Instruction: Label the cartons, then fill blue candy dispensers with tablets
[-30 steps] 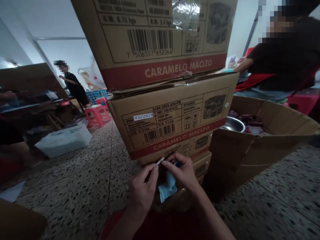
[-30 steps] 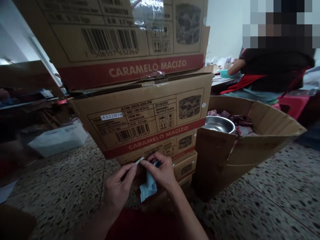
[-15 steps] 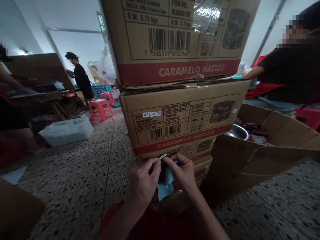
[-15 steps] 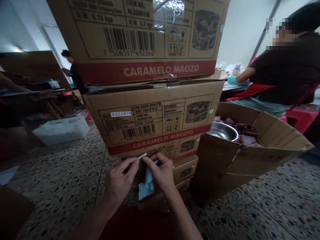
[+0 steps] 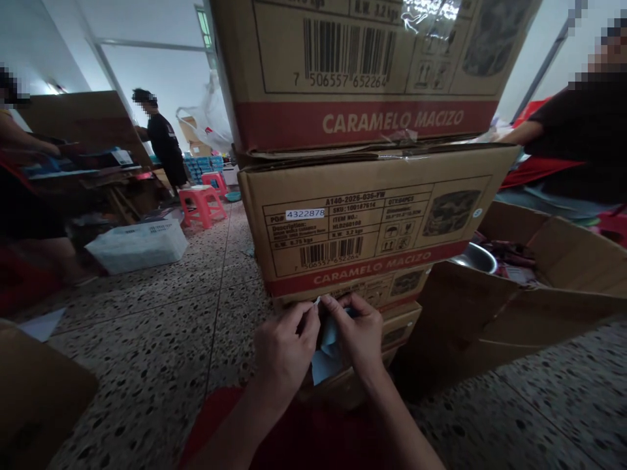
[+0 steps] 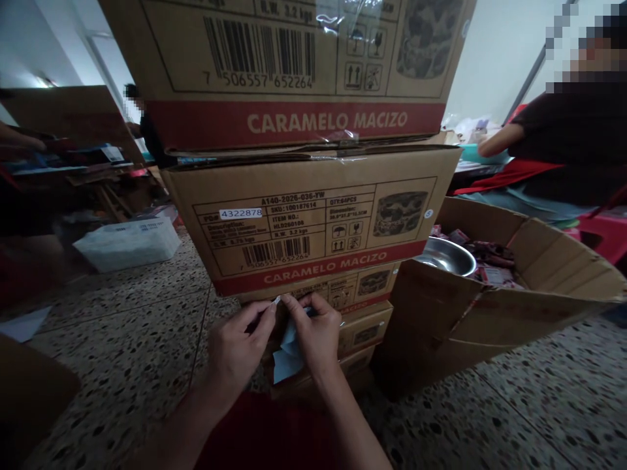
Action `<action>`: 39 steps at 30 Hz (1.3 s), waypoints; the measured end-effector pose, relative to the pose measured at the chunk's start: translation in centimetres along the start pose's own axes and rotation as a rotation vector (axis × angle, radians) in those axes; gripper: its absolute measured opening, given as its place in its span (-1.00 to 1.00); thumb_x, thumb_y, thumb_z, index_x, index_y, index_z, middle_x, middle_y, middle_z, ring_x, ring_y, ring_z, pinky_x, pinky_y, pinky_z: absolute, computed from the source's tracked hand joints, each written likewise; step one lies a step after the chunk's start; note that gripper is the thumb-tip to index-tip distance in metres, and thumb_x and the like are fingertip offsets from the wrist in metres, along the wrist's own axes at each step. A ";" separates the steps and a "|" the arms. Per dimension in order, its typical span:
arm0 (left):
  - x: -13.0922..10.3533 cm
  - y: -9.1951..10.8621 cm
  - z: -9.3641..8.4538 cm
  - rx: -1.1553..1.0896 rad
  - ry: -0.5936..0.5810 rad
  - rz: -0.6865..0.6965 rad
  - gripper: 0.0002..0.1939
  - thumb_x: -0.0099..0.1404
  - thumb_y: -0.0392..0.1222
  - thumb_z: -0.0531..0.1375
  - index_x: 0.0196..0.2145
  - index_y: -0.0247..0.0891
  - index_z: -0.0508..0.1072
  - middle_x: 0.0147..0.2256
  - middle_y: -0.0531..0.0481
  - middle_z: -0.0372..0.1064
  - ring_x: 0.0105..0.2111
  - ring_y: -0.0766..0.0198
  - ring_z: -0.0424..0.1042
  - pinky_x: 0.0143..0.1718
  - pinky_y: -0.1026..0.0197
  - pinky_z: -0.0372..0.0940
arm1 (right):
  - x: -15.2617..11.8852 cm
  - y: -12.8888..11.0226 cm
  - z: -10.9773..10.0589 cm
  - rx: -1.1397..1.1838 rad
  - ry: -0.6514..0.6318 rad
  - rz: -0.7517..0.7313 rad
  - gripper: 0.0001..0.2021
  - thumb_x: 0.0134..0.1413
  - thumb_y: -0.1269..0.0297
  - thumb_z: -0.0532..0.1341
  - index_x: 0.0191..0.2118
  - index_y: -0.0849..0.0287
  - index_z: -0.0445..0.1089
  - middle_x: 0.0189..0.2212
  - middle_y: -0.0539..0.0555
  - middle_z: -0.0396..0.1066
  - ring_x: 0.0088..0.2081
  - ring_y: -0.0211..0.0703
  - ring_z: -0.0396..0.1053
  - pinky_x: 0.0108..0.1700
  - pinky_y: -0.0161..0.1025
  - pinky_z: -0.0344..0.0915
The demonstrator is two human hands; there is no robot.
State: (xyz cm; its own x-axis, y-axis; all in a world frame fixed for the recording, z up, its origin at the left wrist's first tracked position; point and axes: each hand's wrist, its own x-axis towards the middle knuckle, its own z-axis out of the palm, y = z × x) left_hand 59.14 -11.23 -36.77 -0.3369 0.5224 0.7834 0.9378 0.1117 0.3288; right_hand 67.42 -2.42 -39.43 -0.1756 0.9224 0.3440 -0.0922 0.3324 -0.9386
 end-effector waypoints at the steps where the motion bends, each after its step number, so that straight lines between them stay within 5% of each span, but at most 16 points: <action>1: 0.1 0.1 -0.1 0.031 -0.001 0.015 -0.80 0.26 -0.20 0.11 -0.43 -0.19 0.52 -0.53 0.10 0.50 -0.57 0.40 0.45 -0.52 0.38 0.20 | 0.0 0.0 0.0 -0.009 0.010 -0.005 -0.61 -0.16 -0.03 0.31 -0.65 0.19 0.29 -0.71 -0.10 0.15 -0.62 -0.35 0.05 -0.56 -0.38 0.05; 10: 0.6 0.8 -0.9 0.336 0.011 0.093 -0.77 0.25 -0.13 0.14 -0.51 -0.18 0.48 -0.63 0.06 0.43 -0.68 0.30 0.34 -0.62 0.24 -0.04 | -0.3 0.3 0.3 -0.035 0.043 -0.011 -0.61 -0.16 -0.04 0.31 -0.64 0.19 0.31 -0.72 -0.10 0.12 -0.62 -0.35 0.04 -0.57 -0.38 0.05; 29: 0.0 1.1 0.5 0.359 0.072 -0.004 -0.65 0.30 -0.03 0.09 -0.56 -0.21 0.44 -0.65 0.03 0.40 -0.64 0.33 0.35 -0.58 0.27 0.05 | -0.6 0.2 0.4 0.009 0.074 0.005 -0.62 -0.16 -0.02 0.32 -0.63 0.21 0.31 -0.72 -0.10 0.14 -0.63 -0.37 0.03 -0.58 -0.38 0.07; 35: -0.5 0.0 -0.7 0.444 0.081 -0.083 -0.58 0.26 0.07 0.11 -0.63 -0.22 0.37 -0.70 0.03 0.33 -0.67 0.34 0.30 -0.60 0.25 -0.03 | -0.7 0.2 0.5 -0.007 0.085 0.040 -0.61 -0.17 -0.02 0.32 -0.64 0.19 0.28 -0.72 -0.11 0.10 -0.63 -0.38 0.00 -0.59 -0.38 0.05; 39: -0.7 -0.2 -0.9 0.405 0.124 -0.183 -0.68 0.23 0.09 0.14 -0.46 -0.23 0.37 -0.58 0.03 0.38 -0.59 0.29 0.36 -0.57 0.27 0.04 | -0.7 0.0 0.5 -0.015 0.081 0.025 -0.60 -0.17 -0.03 0.32 -0.66 0.18 0.27 -0.72 -0.10 0.08 -0.62 -0.37 0.01 -0.58 -0.37 0.05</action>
State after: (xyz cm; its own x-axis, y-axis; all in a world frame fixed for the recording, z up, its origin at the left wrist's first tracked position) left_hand 59.13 -12.35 -36.96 -0.4841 0.3607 0.7972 0.8112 0.5266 0.2543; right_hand 67.08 -3.13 -39.65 -0.0980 0.9430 0.3179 -0.0742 0.3116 -0.9473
